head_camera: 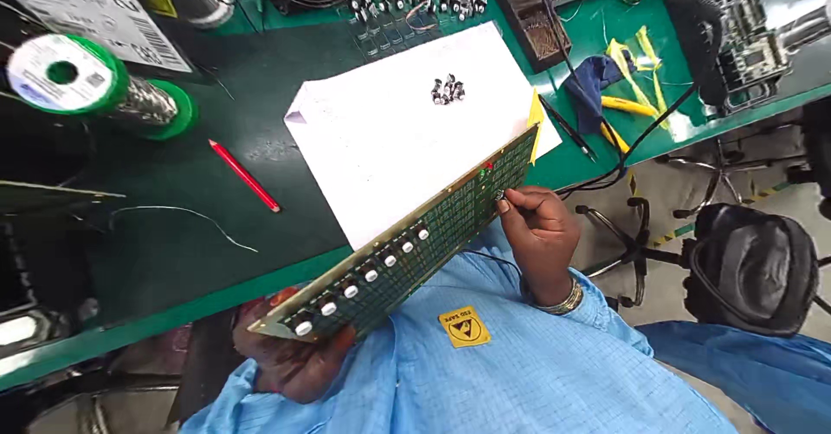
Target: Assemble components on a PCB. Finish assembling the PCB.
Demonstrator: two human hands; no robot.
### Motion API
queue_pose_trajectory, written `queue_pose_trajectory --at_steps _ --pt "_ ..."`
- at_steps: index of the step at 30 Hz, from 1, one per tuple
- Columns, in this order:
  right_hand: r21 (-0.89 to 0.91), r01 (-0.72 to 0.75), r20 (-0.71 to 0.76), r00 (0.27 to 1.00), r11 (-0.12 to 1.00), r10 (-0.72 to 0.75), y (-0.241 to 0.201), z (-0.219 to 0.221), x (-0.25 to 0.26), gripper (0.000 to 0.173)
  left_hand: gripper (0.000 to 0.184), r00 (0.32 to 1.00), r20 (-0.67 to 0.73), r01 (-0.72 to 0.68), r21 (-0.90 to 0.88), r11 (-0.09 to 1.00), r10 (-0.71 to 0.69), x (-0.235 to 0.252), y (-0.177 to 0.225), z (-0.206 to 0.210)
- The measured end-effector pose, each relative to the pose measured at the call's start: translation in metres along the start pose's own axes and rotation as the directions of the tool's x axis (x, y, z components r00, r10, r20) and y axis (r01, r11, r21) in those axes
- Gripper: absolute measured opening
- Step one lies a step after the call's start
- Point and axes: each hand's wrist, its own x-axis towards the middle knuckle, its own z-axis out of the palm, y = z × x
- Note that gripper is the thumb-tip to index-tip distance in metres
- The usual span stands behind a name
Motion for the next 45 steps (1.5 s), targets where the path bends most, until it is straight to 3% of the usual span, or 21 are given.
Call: queue_pose_trajectory --at_steps 17,32,37,45 --pt "-0.121 0.081 0.124 0.990 0.989 -0.066 -0.003 -0.009 0.008 0.009 0.063 0.999 0.044 -0.021 -0.004 1.000 0.021 -0.001 -0.004 -0.007" --pt "-0.167 0.061 0.036 0.998 0.984 -0.056 -0.007 -0.001 0.002 0.009 0.060 1.000 -0.004 -0.015 0.017 1.000 0.015 0.000 0.001 0.001" --pt "-0.168 0.099 0.078 0.993 0.981 -0.087 -0.004 -0.004 0.005 0.008 0.065 0.998 0.064 -0.024 -0.006 1.000 0.024 0.000 -0.005 -0.009" --pt "-0.135 0.057 0.095 0.994 0.989 -0.044 -0.005 -0.007 0.006 0.009 0.064 0.999 0.040 -0.016 -0.035 0.999 0.017 -0.002 -0.004 -0.006"
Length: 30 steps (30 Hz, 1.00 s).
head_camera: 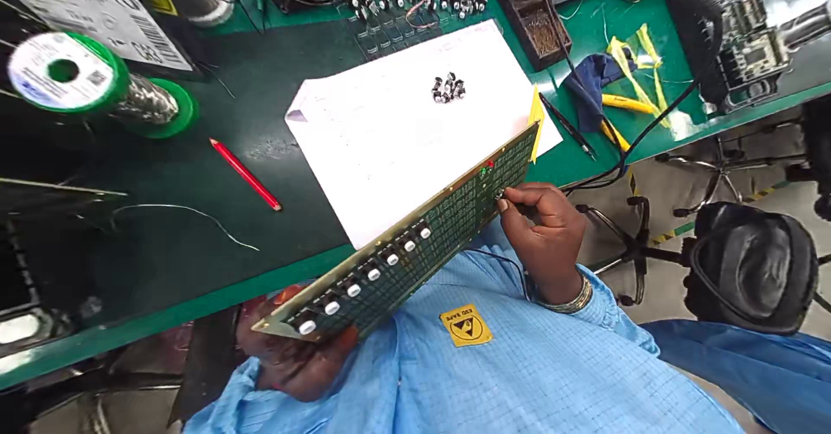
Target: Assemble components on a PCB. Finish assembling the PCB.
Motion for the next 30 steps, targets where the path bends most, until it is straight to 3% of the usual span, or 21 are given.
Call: queue_pose_trajectory --at_steps 7,21,30 --pt "-0.021 -0.032 -0.067 0.997 0.999 0.030 -0.004 0.007 -0.003 0.007 0.063 1.000 -0.006 -0.008 0.029 1.000 0.009 0.000 0.000 0.001" --pt "-0.141 -0.018 0.003 1.000 0.990 0.018 -0.012 0.003 0.005 0.006 0.063 1.000 0.014 0.000 0.009 1.000 -0.001 0.001 0.000 0.000" --pt "-0.118 -0.013 -0.019 1.000 0.993 0.010 -0.009 0.006 0.003 0.006 0.065 1.000 0.007 0.013 -0.011 1.000 -0.013 0.000 -0.002 -0.003"
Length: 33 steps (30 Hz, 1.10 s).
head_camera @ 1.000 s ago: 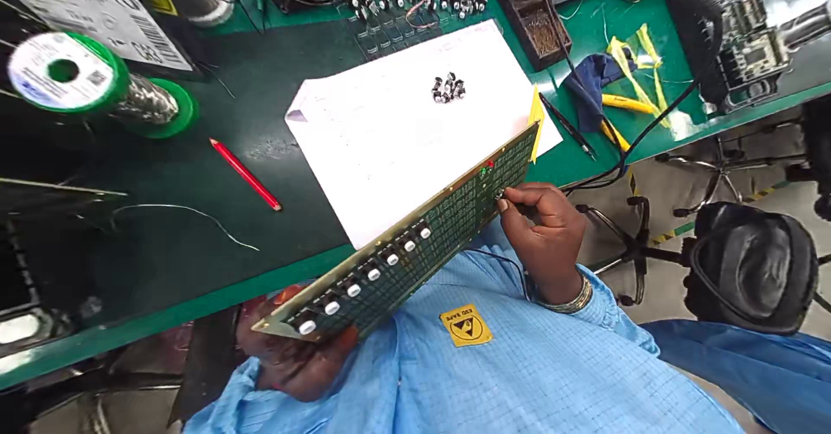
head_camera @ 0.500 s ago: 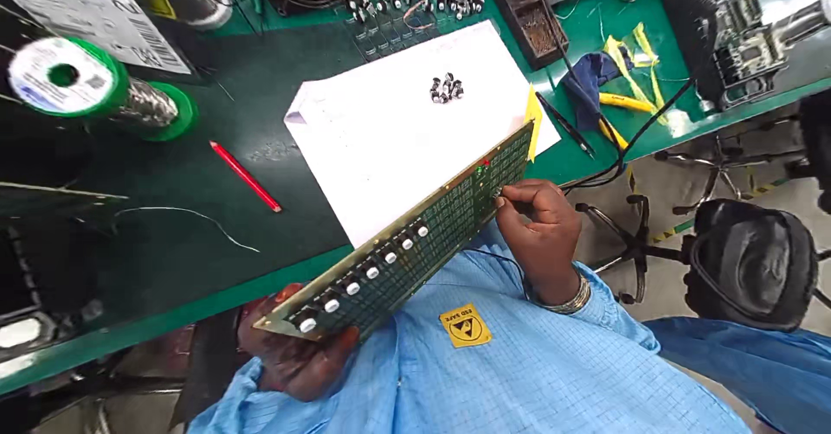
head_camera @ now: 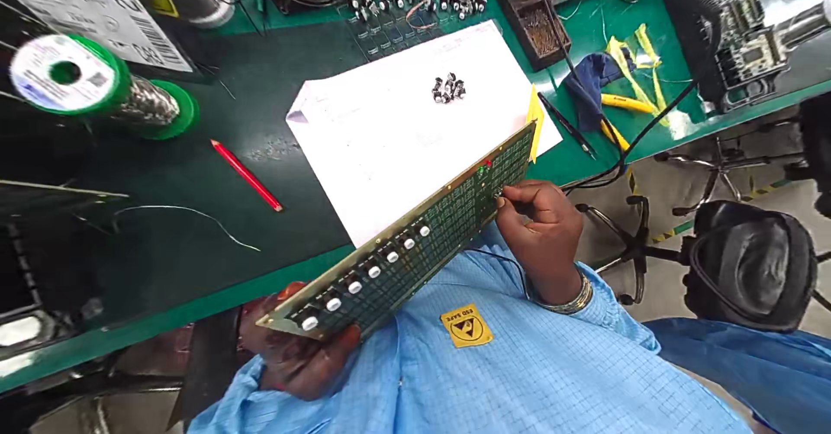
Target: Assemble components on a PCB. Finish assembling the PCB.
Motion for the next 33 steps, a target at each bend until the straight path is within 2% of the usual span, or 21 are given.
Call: queue_pose_trajectory --at_steps 9,17,33 --pt "-0.022 0.021 0.018 1.000 1.000 -0.020 0.002 0.004 -0.003 0.019 0.065 1.000 0.022 0.019 -0.025 1.000 -0.018 0.001 -0.003 -0.003" --pt "0.057 -0.022 -0.012 1.000 0.998 0.023 0.002 0.007 -0.002 0.017 0.063 0.999 -0.043 0.005 0.013 1.000 -0.004 -0.001 0.000 0.004" --pt "0.094 -0.072 -0.040 0.996 0.993 0.077 -0.002 0.008 -0.001 0.015 0.062 0.999 -0.051 -0.009 0.102 0.995 0.014 -0.008 0.000 0.003"
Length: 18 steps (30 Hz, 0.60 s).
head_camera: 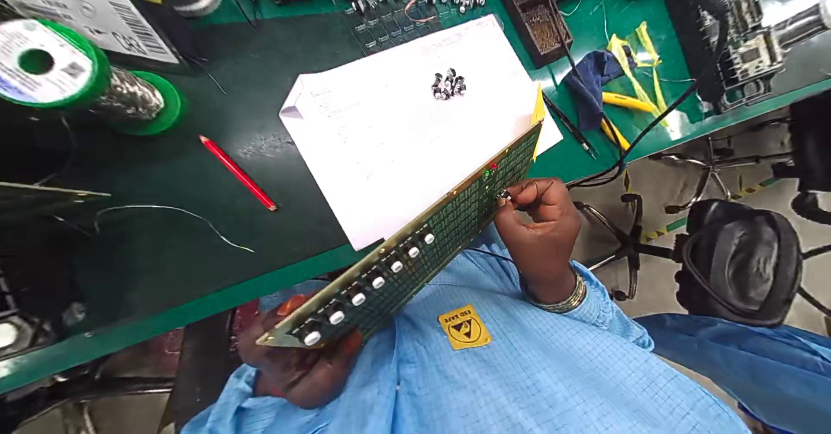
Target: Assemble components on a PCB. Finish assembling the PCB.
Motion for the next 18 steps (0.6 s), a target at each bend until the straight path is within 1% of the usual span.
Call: queue_pose_trajectory --at_steps 4,6,8,13,18 --pt "-0.027 0.002 0.030 1.000 1.000 -0.001 -0.001 -0.003 0.002 0.014 0.060 1.000 -0.012 0.012 -0.033 0.999 -0.012 -0.002 -0.002 -0.001" --pt "-0.039 0.024 0.049 0.999 0.999 -0.022 0.000 -0.005 0.003 0.013 0.061 1.000 0.001 0.001 -0.019 1.000 -0.001 -0.001 -0.002 -0.001" --pt "-0.056 0.051 0.073 0.996 0.997 -0.047 0.000 -0.007 0.004 0.013 0.062 1.000 0.005 -0.007 -0.040 0.999 0.008 0.001 -0.002 -0.001" --pt "-0.083 0.051 0.120 0.992 0.995 -0.041 -0.002 -0.011 0.007 0.012 0.061 1.000 0.023 -0.013 -0.008 1.000 0.013 0.002 -0.001 -0.002" --pt "-0.077 0.065 0.096 0.994 0.995 -0.057 -0.001 -0.010 0.006 0.012 0.062 1.000 0.010 -0.019 -0.019 1.000 0.019 0.002 -0.002 -0.001"
